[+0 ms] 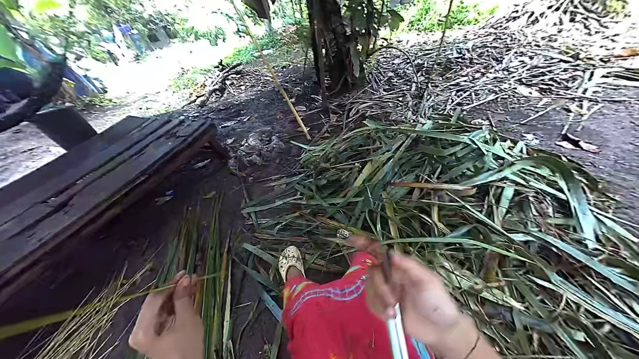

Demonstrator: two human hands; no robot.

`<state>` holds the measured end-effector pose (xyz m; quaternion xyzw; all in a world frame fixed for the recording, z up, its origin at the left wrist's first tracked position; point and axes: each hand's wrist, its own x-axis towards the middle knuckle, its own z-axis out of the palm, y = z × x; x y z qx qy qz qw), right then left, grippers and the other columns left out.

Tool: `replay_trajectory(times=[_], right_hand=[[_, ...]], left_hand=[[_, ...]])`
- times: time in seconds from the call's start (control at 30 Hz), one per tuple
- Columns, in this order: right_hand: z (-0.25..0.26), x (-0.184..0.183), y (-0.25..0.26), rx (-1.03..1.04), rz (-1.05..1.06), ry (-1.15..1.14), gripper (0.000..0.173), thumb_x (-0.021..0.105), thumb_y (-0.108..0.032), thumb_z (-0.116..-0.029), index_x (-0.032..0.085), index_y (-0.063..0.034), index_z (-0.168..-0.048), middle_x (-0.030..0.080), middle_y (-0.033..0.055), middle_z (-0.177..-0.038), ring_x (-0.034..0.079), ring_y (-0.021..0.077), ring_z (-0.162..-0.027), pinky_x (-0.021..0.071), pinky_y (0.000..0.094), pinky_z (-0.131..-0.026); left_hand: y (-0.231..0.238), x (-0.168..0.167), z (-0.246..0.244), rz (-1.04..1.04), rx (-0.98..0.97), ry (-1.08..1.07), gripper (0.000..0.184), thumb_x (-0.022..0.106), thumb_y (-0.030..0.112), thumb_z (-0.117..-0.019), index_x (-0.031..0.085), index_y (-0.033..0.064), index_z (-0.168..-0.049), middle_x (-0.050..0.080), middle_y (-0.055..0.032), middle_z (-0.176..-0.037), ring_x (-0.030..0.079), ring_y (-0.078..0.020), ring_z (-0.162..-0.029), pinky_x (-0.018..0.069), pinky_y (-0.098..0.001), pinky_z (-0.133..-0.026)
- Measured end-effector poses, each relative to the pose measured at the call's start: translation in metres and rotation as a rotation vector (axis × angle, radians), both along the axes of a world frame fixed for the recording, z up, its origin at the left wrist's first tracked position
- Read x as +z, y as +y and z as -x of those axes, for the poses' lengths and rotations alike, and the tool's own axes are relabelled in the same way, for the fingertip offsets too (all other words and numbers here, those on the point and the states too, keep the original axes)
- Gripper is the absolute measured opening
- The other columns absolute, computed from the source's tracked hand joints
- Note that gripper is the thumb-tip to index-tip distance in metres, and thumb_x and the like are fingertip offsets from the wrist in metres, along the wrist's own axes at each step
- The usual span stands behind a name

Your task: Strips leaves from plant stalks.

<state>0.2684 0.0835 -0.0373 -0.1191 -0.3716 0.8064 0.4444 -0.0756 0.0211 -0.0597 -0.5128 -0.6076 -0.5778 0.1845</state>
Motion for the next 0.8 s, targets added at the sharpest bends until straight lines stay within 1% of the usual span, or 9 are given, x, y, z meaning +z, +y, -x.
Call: replay_trajectory(times=[0.03,0.1,0.2,0.3,0.4,0.5,0.63,0.7,0.8], right_hand=[[0.016,-0.007,-0.007,0.118,0.024,-0.021,0.048,0.042,-0.037,-0.1036,0.054,-0.0111,-0.143,0.057,-0.0126,-0.059,0.051,-0.0017,-0.049,0.0447,0.0173,-0.05],[0.044,-0.015,-0.015,0.253,0.055,-0.028,0.047,0.039,-0.03,-0.1044,0.047,-0.0095,-0.146,0.056,-0.0121,-0.063,0.05,-0.002,-0.051,0.0438,0.016,-0.05],[0.072,-0.007,-0.025,0.213,0.123,0.034,0.04,0.034,-0.021,-0.1058,0.044,-0.0097,-0.142,0.054,-0.0104,-0.062,0.051,-0.0004,-0.051,0.0454,0.016,-0.052],[0.074,-0.001,-0.025,0.095,0.112,0.132,0.037,0.035,-0.018,-0.1061,0.043,-0.0086,-0.141,0.053,-0.0097,-0.063,0.053,0.0004,-0.052,0.0472,0.0158,-0.053],[0.06,-0.004,-0.022,-0.011,0.06,0.145,0.022,0.044,-0.02,-0.1066,0.055,-0.0097,-0.122,0.057,-0.0097,-0.063,0.054,-0.0004,-0.053,0.0479,0.0157,-0.054],[0.036,-0.008,-0.013,-0.124,0.02,0.144,0.03,0.048,-0.023,-0.1063,0.059,-0.0079,-0.129,0.057,-0.0102,-0.062,0.054,-0.0006,-0.052,0.048,0.0165,-0.053],[0.013,-0.008,-0.006,-0.217,0.053,0.15,0.024,0.05,-0.02,-0.1053,0.062,-0.0078,-0.121,0.057,-0.0082,-0.06,0.055,0.0009,-0.05,0.0491,0.0169,-0.052],[0.009,-0.007,-0.006,-0.266,0.046,0.165,0.025,0.05,-0.02,-0.1052,0.061,-0.0066,-0.123,0.057,-0.0079,-0.059,0.055,0.0012,-0.049,0.0493,0.0173,-0.051],[0.006,-0.003,-0.008,-0.286,-0.024,0.172,0.031,0.054,-0.023,-0.1049,0.058,-0.0057,-0.13,0.057,-0.0083,-0.061,0.055,0.0004,-0.05,0.0495,0.0164,-0.052]], left_hand=[[0.006,0.011,-0.02,-0.141,-0.118,-0.169,0.012,0.06,0.008,-0.0999,0.066,-0.0016,-0.1,0.072,0.0054,-0.094,0.071,-0.0007,-0.083,0.0614,-0.0196,-0.076],[0.009,0.028,-0.065,-0.318,-0.274,-0.461,0.011,0.056,0.008,-0.1017,0.066,0.0137,-0.103,0.074,0.0141,-0.093,0.073,-0.0019,-0.082,0.0629,-0.0206,-0.071],[0.005,0.037,-0.125,-0.431,-0.393,-0.74,0.021,0.049,0.006,-0.1054,0.066,0.0168,-0.099,0.076,0.0097,-0.09,0.075,-0.0041,-0.079,0.0631,-0.0193,-0.068],[0.003,0.033,-0.15,-0.439,-0.47,-0.872,0.029,0.041,0.004,-0.1077,0.066,0.0141,-0.099,0.077,0.0056,-0.089,0.075,-0.0053,-0.078,0.063,-0.0186,-0.067],[0.001,0.027,-0.152,-0.411,-0.513,-0.918,0.031,0.038,0.005,-0.1083,0.066,0.0136,-0.099,0.077,0.0042,-0.09,0.075,-0.0051,-0.078,0.0622,-0.0173,-0.066],[-0.007,0.029,-0.136,-0.394,-0.486,-0.933,0.035,0.031,0.009,-0.1106,0.064,0.016,-0.099,0.076,0.0065,-0.089,0.074,-0.0028,-0.08,0.0607,-0.0156,-0.067],[-0.014,0.036,-0.128,-0.415,-0.431,-0.939,0.037,0.027,0.009,-0.1109,0.061,0.0121,-0.098,0.075,0.0046,-0.084,0.074,-0.0037,-0.076,0.0599,-0.0154,-0.063],[-0.013,0.031,-0.132,-0.414,-0.517,-0.907,0.032,0.032,0.013,-0.1108,0.062,0.0145,-0.1,0.076,0.0044,-0.088,0.075,-0.0057,-0.08,0.0618,-0.0179,-0.068],[-0.011,0.023,-0.14,-0.243,-0.763,-0.752,0.013,0.064,0.026,-0.0999,0.072,0.0267,-0.11,0.076,0.0076,-0.107,0.074,-0.0069,-0.096,0.0624,-0.0227,-0.082]])
